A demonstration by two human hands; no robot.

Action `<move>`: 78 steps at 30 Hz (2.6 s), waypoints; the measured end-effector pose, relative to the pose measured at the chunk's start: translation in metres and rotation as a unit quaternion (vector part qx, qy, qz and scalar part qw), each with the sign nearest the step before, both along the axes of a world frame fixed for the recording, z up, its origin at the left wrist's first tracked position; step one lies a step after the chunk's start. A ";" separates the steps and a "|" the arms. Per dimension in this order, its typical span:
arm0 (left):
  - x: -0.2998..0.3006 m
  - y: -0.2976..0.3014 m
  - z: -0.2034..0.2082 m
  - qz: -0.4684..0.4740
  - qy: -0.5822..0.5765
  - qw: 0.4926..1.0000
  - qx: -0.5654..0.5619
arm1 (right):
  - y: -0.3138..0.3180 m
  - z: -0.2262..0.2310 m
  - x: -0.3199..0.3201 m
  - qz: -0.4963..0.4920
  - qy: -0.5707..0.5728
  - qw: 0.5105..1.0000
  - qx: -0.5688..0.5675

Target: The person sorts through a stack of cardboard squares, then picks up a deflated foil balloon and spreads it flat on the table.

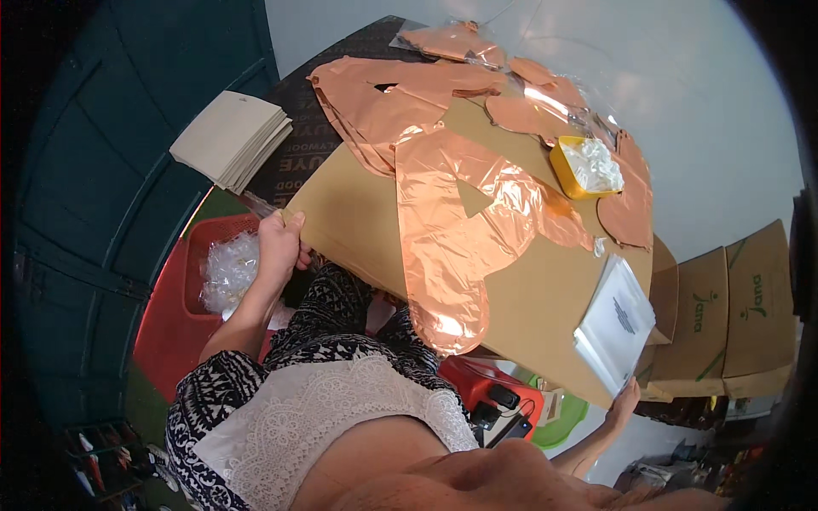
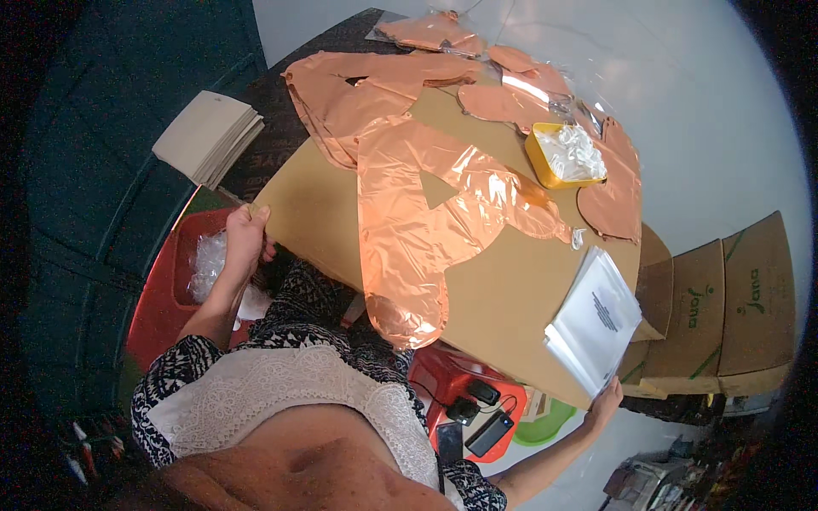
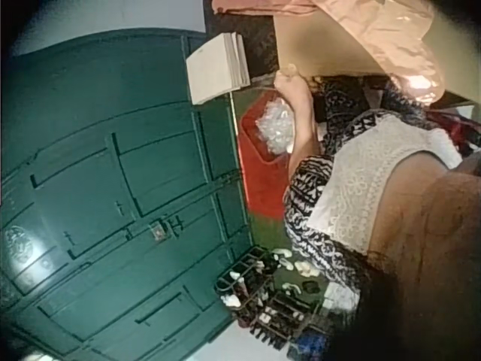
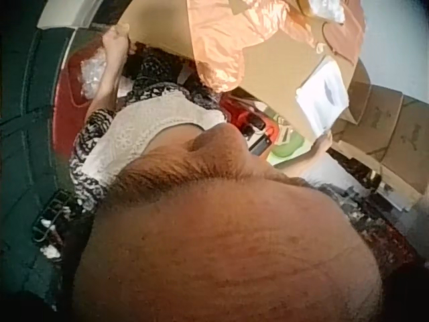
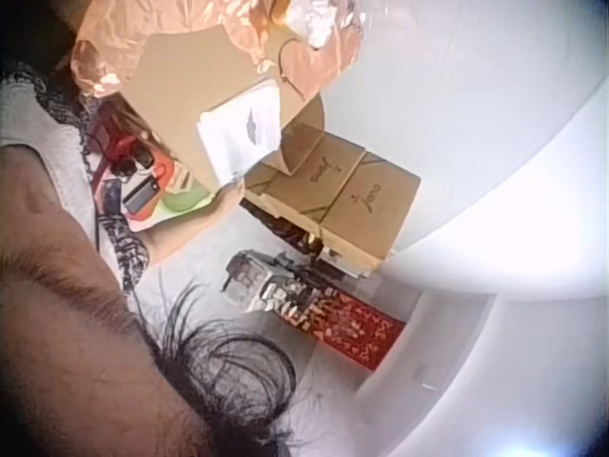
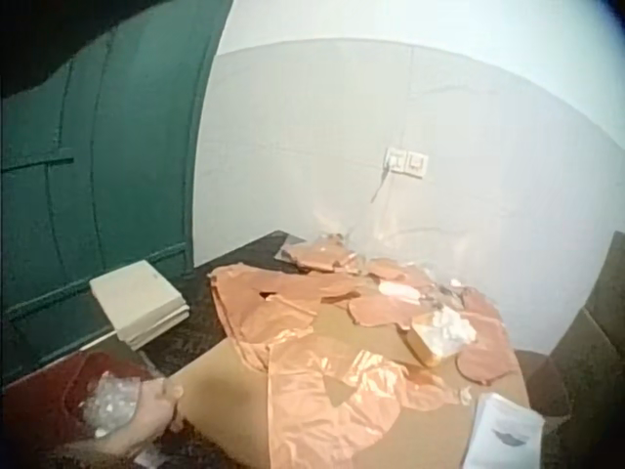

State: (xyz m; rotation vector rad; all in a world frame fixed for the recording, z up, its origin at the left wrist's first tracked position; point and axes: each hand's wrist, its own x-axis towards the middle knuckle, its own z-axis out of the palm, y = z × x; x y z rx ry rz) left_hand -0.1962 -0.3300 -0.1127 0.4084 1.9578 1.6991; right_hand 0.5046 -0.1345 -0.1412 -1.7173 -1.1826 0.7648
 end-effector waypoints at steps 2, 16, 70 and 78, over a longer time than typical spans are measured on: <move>-0.001 0.000 0.002 0.000 0.008 1.000 -0.015 | -0.001 0.003 0.000 0.047 0.023 0.999 -0.007; -0.017 -0.007 0.021 -0.102 0.180 0.957 -0.202 | 0.006 -0.007 0.015 0.051 0.093 0.994 -0.017; -0.192 0.265 0.063 0.116 0.101 0.964 -0.217 | -0.014 0.071 -0.385 0.437 -0.222 0.820 0.296; -0.281 0.291 0.006 0.200 -0.119 0.971 0.058 | -0.015 0.073 -0.396 0.460 -0.178 0.813 0.310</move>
